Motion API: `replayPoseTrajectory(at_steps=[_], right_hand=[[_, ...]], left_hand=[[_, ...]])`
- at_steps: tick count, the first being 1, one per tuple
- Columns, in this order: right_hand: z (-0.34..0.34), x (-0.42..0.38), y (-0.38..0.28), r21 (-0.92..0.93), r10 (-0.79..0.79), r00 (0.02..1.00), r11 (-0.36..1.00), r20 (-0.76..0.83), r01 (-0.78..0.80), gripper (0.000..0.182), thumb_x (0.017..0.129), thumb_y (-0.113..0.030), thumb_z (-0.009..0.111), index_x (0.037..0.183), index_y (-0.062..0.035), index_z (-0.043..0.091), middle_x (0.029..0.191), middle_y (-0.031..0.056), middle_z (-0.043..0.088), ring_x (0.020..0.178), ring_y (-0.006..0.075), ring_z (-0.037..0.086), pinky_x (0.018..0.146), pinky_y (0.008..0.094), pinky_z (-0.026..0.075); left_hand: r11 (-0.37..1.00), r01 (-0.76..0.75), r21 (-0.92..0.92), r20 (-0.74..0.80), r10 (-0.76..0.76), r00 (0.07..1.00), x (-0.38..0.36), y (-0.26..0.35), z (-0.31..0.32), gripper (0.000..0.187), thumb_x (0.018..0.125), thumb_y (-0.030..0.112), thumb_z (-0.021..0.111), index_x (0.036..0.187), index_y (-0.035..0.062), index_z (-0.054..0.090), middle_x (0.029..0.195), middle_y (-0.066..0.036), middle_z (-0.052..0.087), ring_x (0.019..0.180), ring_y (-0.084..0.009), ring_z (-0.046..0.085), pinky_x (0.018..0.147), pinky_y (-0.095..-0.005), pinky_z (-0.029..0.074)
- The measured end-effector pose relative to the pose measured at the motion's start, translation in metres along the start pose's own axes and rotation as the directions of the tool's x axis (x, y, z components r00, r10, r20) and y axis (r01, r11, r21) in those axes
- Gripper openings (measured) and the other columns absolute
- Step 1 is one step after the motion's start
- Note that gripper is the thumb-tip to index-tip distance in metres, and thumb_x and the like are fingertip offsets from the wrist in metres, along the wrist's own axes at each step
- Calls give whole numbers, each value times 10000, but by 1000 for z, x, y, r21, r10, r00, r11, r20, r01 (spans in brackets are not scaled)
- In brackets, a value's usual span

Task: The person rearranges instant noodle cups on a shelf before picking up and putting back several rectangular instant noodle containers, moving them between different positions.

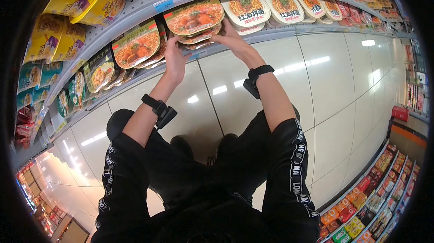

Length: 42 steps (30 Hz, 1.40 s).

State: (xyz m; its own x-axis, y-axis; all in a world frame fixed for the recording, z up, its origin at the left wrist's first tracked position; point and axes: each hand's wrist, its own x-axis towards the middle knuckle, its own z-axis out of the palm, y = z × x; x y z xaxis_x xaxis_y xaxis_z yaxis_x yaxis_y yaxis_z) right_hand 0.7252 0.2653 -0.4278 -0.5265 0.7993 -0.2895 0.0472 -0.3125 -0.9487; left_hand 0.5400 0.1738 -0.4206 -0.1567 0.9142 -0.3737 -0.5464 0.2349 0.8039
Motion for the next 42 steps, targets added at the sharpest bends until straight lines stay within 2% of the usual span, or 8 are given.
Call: replayPoseTrajectory(at_steps=[7, 9, 12, 18, 21, 24, 28, 42], right_hand=[[10, -4, -7, -133, -69, 997, 989, -17, 66, 906, 769, -318, 780, 1454, -40, 257, 1401, 150, 417, 1295, 231, 400, 1058, 366, 337], [12, -2, -2, -122, -46, 995, 992, -87, 36, 812, 852, -304, 693, 1482, -85, 232, 1403, 111, 417, 1263, 193, 428, 1038, 350, 350], [13, -1, -1, -82, -33, 994, 996, -107, 24, 659, 919, -305, 582, 1473, -120, 276, 1403, 69, 432, 1255, 179, 434, 1025, 356, 359], [16, -3, 0, -5, 39, 987, 999, -155, -40, 511, 970, -286, 454, 1445, -142, 335, 1387, 15, 455, 1237, 168, 447, 1011, 366, 367], [20, -6, -3, 53, 0, 986, 999, -167, 9, 538, 954, -223, 463, 1455, -93, 318, 1341, 84, 503, 1201, 179, 482, 994, 347, 391], [16, -2, 1, 43, 30, 983, 999, -180, -23, 524, 969, -282, 452, 1457, -142, 324, 1389, 20, 458, 1236, 167, 453, 1006, 364, 373], [16, -2, -7, 17, 3, 980, 1000, -200, 0, 574, 956, -264, 473, 1478, -102, 295, 1328, 82, 518, 1196, 185, 486, 988, 364, 389], [26, -8, -21, 44, 24, 971, 999, -237, -14, 522, 959, -231, 511, 1433, -61, 374, 1311, 82, 535, 1179, 166, 495, 983, 305, 379]], left_hand=[[993, -101, 61, -159, 109, 981, 5, -17, 2, 735, 910, 503, 423, 1531, 200, 171, 1568, -38, 188, 1434, -223, 165, 1107, -519, 192], [994, -54, 94, -156, 69, 985, 9, -12, 3, 661, 966, 507, 294, 1529, 190, 155, 1568, -44, 215, 1446, -251, 171, 1105, -593, 149], [994, 74, 81, -148, -62, 987, 12, -4, 0, 603, 996, 447, 273, 1528, 189, 156, 1560, -48, 224, 1433, -244, 209, 1100, -582, 208], [974, 115, 194, -153, -85, 985, 13, -1, 2, 571, 1011, 320, 356, 1523, 154, 164, 1537, -49, 264, 1401, -243, 278, 1068, -525, 327], [972, 96, 217, -131, -68, 989, 15, -4, -3, 594, 1007, 291, 378, 1526, 122, 142, 1535, -60, 271, 1397, -245, 284, 1056, -501, 357], [976, 80, 202, -114, -57, 992, 11, -2, -3, 616, 1006, 286, 384, 1527, 96, 117, 1536, -86, 263, 1395, -251, 284, 1081, -477, 333], [970, 29, 243, -64, -14, 998, 9, 16, 2, 620, 1010, 277, 378, 1524, 69, 101, 1534, -107, 269, 1383, -266, 298, 1125, -457, 259], [989, 59, 135, -112, -44, 993, 23, 0, -10, 517, 1025, 223, 344, 1488, 39, 207, 1443, -119, 376, 1263, -255, 421, 1128, -412, 287]])
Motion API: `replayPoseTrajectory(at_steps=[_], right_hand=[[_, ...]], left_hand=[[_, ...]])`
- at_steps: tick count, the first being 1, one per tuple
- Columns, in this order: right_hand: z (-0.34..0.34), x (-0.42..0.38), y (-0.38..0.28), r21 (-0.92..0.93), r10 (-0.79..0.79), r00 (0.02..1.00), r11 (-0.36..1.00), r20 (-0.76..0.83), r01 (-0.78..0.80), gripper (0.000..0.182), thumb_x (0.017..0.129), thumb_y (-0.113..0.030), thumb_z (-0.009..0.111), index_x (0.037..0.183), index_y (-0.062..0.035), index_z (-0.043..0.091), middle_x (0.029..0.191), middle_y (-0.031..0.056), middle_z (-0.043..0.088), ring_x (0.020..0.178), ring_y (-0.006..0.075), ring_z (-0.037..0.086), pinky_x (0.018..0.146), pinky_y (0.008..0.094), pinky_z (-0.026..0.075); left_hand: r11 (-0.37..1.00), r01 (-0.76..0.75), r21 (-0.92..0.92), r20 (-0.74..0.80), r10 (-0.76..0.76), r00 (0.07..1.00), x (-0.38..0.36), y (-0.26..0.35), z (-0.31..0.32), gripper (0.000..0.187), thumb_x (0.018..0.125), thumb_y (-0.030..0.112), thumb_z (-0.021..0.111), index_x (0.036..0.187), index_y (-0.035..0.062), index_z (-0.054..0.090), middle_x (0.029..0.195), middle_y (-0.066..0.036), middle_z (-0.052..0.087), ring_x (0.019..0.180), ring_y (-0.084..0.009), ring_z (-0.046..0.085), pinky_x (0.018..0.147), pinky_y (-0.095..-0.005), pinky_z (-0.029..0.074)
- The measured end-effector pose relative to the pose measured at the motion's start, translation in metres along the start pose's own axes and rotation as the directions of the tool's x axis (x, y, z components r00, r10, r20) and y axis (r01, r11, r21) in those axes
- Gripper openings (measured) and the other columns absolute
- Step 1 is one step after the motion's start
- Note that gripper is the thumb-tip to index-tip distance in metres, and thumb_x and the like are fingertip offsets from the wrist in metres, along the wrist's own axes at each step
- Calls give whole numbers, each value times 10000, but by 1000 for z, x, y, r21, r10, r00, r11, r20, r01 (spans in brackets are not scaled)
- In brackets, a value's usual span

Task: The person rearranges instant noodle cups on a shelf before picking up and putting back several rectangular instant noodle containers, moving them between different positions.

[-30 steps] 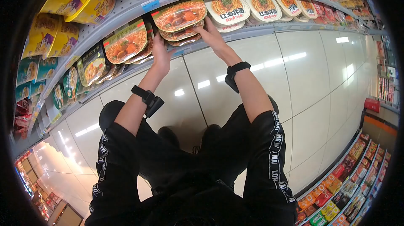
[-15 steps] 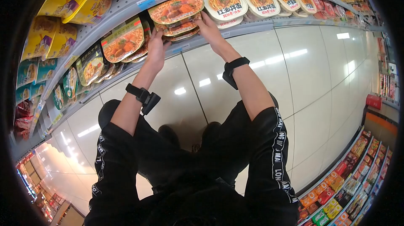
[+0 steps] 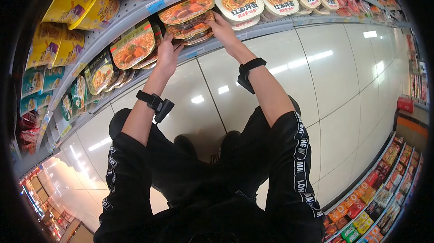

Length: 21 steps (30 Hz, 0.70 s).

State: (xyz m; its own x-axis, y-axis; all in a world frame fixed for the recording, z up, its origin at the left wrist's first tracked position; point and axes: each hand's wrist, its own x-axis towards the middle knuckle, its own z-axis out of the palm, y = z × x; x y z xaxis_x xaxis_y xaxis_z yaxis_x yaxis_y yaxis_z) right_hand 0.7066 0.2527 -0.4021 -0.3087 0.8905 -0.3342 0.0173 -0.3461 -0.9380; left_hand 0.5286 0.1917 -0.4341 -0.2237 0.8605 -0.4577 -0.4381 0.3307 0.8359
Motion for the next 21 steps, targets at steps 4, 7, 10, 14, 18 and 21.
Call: replayPoseTrajectory(at_steps=[4, 7, 10, 14, 18, 21], right_hand=[[-1, 4, 3, -15, -4, 1000, 1000, -13, 3, 515, 958, -226, 515, 1424, -49, 389, 1307, 89, 536, 1179, 166, 494, 996, 294, 366], [0, 2, 1, -6, 1, 1000, 1000, -18, -1, 515, 957, -222, 513, 1424, -47, 389, 1302, 91, 538, 1176, 165, 494, 993, 292, 365], [-2, 7, 6, -16, -1, 1000, 1000, -13, 1, 515, 956, -221, 512, 1425, -47, 389, 1298, 89, 540, 1174, 163, 494, 993, 292, 365], [-5, 10, 9, -73, 8, 999, 997, 32, -6, 565, 962, -319, 493, 1479, -153, 333, 1372, 48, 488, 1224, 165, 443, 995, 346, 364], [-5, 10, 10, -81, -14, 1000, 997, 25, 16, 561, 962, -324, 498, 1471, -149, 340, 1366, 44, 493, 1204, 159, 459, 976, 334, 376], [-5, 11, 10, -95, -25, 999, 995, 32, 27, 553, 962, -322, 497, 1463, -146, 343, 1364, 45, 494, 1195, 158, 469, 966, 330, 382]], left_hand=[[999, 15, -41, 33, -14, 999, -1, 1, -2, 608, 1009, 246, 380, 1520, 42, 120, 1543, -112, 256, 1408, -232, 263, 1150, -410, 219], [1000, -7, -14, 27, 7, 1000, -2, 3, -1, 601, 1011, 239, 375, 1516, 27, 127, 1538, -108, 266, 1389, -218, 291, 1136, -391, 247], [1000, -12, 0, 16, 12, 1000, -2, 3, 0, 594, 1010, 232, 373, 1513, 21, 137, 1521, -104, 294, 1365, -208, 323, 1123, -374, 268], [998, -31, 58, 18, 30, 999, -7, 8, 4, 548, 1034, 222, 326, 1502, 8, 139, 1522, -120, 283, 1323, -235, 380, 1117, -385, 315], [996, 0, 93, 12, -1, 1000, -1, 1, 0, 608, 1028, 240, 342, 1514, 13, 57, 1536, -128, 251, 1292, -287, 414, 1082, -388, 361], [993, -2, 118, 7, 1, 1000, 1, -1, -2, 631, 1022, 241, 352, 1515, 12, 32, 1541, -130, 238, 1258, -304, 441, 1051, -395, 393]])
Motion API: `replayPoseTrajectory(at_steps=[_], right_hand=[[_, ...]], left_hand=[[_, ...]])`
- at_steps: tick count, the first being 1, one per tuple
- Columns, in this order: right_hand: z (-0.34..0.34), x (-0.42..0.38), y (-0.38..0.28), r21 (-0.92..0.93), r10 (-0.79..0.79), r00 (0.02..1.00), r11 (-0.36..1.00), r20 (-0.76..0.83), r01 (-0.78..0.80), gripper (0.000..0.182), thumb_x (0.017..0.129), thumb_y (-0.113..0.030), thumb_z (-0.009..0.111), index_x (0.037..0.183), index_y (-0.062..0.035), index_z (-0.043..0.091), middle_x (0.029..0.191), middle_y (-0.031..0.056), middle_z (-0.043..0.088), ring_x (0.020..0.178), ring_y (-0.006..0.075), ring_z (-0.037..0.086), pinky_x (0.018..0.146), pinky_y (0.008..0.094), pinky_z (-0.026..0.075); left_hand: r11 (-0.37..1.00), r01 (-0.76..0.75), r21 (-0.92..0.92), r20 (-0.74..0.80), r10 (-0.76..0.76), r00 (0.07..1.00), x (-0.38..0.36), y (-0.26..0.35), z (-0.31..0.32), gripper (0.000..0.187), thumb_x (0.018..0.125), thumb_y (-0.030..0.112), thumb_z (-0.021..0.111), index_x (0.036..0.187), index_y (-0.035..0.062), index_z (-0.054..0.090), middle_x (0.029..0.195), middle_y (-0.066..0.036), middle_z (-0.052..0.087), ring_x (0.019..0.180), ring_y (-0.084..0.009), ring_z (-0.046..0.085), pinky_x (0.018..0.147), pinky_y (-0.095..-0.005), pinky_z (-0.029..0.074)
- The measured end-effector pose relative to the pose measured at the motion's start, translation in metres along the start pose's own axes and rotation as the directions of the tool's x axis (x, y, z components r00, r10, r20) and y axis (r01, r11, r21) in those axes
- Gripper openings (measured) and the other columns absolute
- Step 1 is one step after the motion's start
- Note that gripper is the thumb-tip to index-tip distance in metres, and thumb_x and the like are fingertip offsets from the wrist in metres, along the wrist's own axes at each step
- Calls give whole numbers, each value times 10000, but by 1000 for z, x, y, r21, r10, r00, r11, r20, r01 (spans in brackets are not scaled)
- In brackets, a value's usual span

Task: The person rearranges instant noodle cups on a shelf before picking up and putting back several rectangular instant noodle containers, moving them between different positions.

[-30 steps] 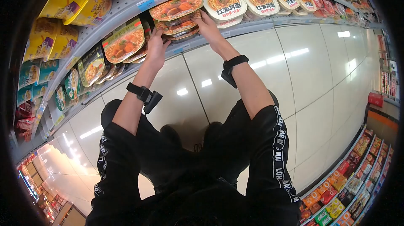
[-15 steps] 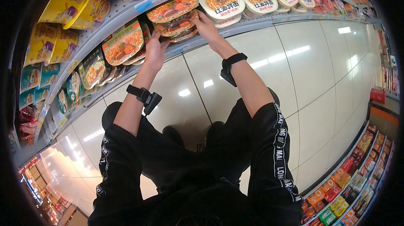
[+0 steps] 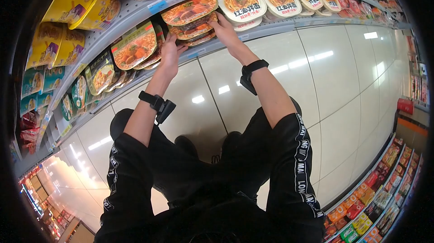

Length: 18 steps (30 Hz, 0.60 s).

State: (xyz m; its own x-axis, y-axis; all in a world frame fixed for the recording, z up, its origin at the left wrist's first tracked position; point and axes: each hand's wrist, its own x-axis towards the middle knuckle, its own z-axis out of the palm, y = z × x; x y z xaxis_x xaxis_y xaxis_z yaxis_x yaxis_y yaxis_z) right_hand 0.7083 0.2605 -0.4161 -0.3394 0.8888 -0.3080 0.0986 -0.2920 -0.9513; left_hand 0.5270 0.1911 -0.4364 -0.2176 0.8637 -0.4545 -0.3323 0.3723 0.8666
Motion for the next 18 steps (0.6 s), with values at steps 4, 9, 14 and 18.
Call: replayPoseTrajectory(at_steps=[4, 9, 14, 18], right_hand=[[3, -4, -1, 51, -2, 998, 999, -58, 5, 517, 953, -205, 479, 1421, -17, 361, 1347, 109, 513, 1229, 184, 477, 1021, 300, 349], [-2, 6, 16, 32, -32, 998, 999, -48, 33, 475, 938, -186, 461, 1381, -27, 394, 1309, 112, 530, 1204, 185, 490, 1005, 304, 359], [-4, 9, 23, 49, -15, 999, 999, -44, 17, 446, 933, -187, 462, 1353, -41, 420, 1250, 105, 557, 1153, 176, 510, 974, 302, 374], [-4, 3, 16, 8, 0, 1000, 1000, -20, 1, 448, 940, -189, 469, 1361, -43, 420, 1227, 96, 566, 1119, 167, 519, 949, 303, 385]], left_hand=[[1000, 16, 22, -32, -15, 999, -11, 8, 7, 605, 1017, 244, 350, 1518, 30, 89, 1499, -121, 325, 1198, -288, 487, 994, -401, 430], [999, 5, 36, 20, -6, 1000, -3, -2, 3, 534, 1018, 247, 323, 1507, 78, 190, 1419, -98, 434, 1176, -267, 504, 965, -392, 434], [999, 18, 29, -21, -18, 1000, -3, -5, 3, 528, 1022, 253, 307, 1507, 76, 198, 1419, -95, 434, 1174, -262, 506, 961, -385, 429], [999, -31, -44, -22, 30, 999, -18, -4, 10, 527, 1020, 247, 300, 1502, 57, 200, 1450, -110, 388, 1197, -283, 484, 990, -392, 424]])
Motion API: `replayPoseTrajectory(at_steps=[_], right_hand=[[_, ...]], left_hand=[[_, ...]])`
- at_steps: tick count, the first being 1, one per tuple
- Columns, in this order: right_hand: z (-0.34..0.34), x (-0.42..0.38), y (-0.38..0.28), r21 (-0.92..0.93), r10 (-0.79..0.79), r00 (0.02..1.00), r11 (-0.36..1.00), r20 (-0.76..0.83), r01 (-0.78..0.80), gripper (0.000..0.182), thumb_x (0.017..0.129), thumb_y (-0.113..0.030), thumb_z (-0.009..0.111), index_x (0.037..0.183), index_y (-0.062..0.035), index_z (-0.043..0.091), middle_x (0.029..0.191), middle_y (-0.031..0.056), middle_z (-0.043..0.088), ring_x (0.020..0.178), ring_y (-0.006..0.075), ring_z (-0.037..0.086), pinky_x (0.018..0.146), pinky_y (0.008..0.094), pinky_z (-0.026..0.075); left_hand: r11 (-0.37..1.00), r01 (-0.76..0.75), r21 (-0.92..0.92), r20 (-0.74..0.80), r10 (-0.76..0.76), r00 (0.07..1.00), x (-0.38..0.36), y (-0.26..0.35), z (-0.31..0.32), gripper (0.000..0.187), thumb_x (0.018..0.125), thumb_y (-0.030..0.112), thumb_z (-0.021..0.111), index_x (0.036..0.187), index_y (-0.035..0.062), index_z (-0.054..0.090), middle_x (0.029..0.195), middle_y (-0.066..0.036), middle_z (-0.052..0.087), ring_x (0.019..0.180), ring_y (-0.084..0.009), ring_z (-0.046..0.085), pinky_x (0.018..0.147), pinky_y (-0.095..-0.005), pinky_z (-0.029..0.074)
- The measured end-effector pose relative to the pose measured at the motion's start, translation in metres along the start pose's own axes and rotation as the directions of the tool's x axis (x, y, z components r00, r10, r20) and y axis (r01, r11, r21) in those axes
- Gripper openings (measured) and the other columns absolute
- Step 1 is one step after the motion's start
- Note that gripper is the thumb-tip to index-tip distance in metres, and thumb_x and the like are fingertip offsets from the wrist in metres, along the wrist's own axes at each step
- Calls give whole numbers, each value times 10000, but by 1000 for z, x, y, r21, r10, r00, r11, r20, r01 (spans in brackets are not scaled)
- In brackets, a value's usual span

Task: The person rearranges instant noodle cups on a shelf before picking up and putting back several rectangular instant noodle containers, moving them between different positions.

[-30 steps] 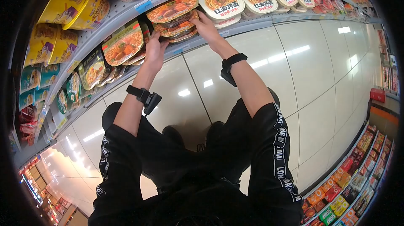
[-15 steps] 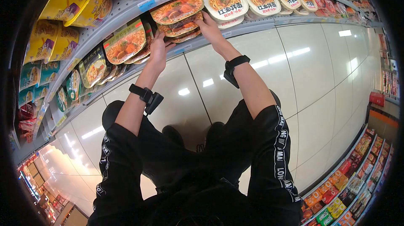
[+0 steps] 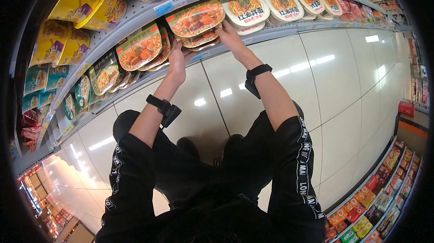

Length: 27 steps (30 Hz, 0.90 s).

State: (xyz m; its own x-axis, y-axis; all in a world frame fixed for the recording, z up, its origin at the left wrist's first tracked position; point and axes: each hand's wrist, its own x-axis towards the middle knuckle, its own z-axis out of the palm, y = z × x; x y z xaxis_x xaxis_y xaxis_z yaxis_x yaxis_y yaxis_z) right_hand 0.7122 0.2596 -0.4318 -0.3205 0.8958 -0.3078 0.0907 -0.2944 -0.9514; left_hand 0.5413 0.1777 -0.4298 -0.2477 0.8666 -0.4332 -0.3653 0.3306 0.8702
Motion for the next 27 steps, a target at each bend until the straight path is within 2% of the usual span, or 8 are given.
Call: replayPoseTrajectory(at_steps=[5, 7, 13, 15, 19, 22, 24, 27], right_hand=[[0, 0, 0, 23, -16, 1000, 1000, 20, 15, 457, 947, -195, 480, 1372, -39, 417, 1235, 97, 562, 1122, 167, 519, 947, 305, 389], [-3, 1, 0, -83, -2, 997, 997, 71, 8, 462, 945, -198, 487, 1371, -32, 419, 1246, 102, 560, 1131, 171, 520, 952, 306, 391], [1, -1, -3, -62, -21, 1000, 998, 8, 22, 462, 934, -199, 498, 1357, -26, 430, 1226, 104, 571, 1111, 177, 534, 943, 307, 398], [2, -1, -2, -65, -23, 1000, 998, 5, 23, 456, 932, -199, 497, 1349, -24, 435, 1219, 103, 573, 1105, 176, 536, 944, 306, 398], [2, -1, 1, -57, -24, 999, 998, -38, 22, 444, 928, -194, 490, 1334, -19, 441, 1206, 99, 574, 1096, 173, 534, 944, 304, 396], [1, 1, 5, -45, -47, 998, 998, -35, 46, 450, 925, -183, 483, 1338, -13, 430, 1210, 97, 566, 1096, 174, 527, 951, 302, 390], [1, 1, 5, -33, -53, 998, 998, -32, 52, 455, 925, -180, 483, 1344, -11, 425, 1227, 102, 559, 1112, 178, 523, 960, 305, 386], [0, 2, 6, -12, -56, 998, 998, -17, 55, 468, 924, -176, 483, 1356, -10, 413, 1259, 112, 546, 1144, 189, 515, 980, 312, 379]], left_hand=[[999, -16, -46, -10, 16, 1000, -7, 2, 0, 512, 1017, 236, 298, 1489, 50, 227, 1461, -113, 372, 1218, -286, 462, 1006, -393, 415], [999, -19, -49, -14, 18, 1000, -5, 0, -2, 507, 1017, 236, 299, 1485, 49, 237, 1463, -108, 372, 1224, -285, 456, 1008, -392, 412], [999, -9, 48, 25, 8, 1000, 4, -8, -9, 512, 1012, 247, 322, 1487, 73, 249, 1471, -71, 375, 1243, -248, 446, 1011, -386, 398], [994, 10, 107, -63, -3, 998, 7, -9, -9, 524, 993, 256, 361, 1493, 117, 292, 1408, -60, 464, 1191, -184, 471, 967, -330, 375], [990, -22, 138, -107, 37, 994, 9, -7, -6, 528, 996, 266, 358, 1498, 121, 286, 1422, -66, 452, 1214, -190, 446, 984, -327, 354], [993, 4, 118, -24, -1, 1000, 6, 2, -7, 537, 999, 271, 347, 1507, 117, 263, 1451, -75, 424, 1270, -205, 423, 1017, -336, 345], [994, 21, 106, 35, -25, 999, 10, 0, -9, 544, 1011, 272, 326, 1507, 86, 204, 1514, -61, 308, 1362, -204, 330, 1081, -400, 328], [999, -37, 6, 43, 37, 998, 9, -8, -9, 582, 1003, 248, 367, 1521, 69, 173, 1520, -93, 320, 1341, -215, 371, 1084, -364, 327]])
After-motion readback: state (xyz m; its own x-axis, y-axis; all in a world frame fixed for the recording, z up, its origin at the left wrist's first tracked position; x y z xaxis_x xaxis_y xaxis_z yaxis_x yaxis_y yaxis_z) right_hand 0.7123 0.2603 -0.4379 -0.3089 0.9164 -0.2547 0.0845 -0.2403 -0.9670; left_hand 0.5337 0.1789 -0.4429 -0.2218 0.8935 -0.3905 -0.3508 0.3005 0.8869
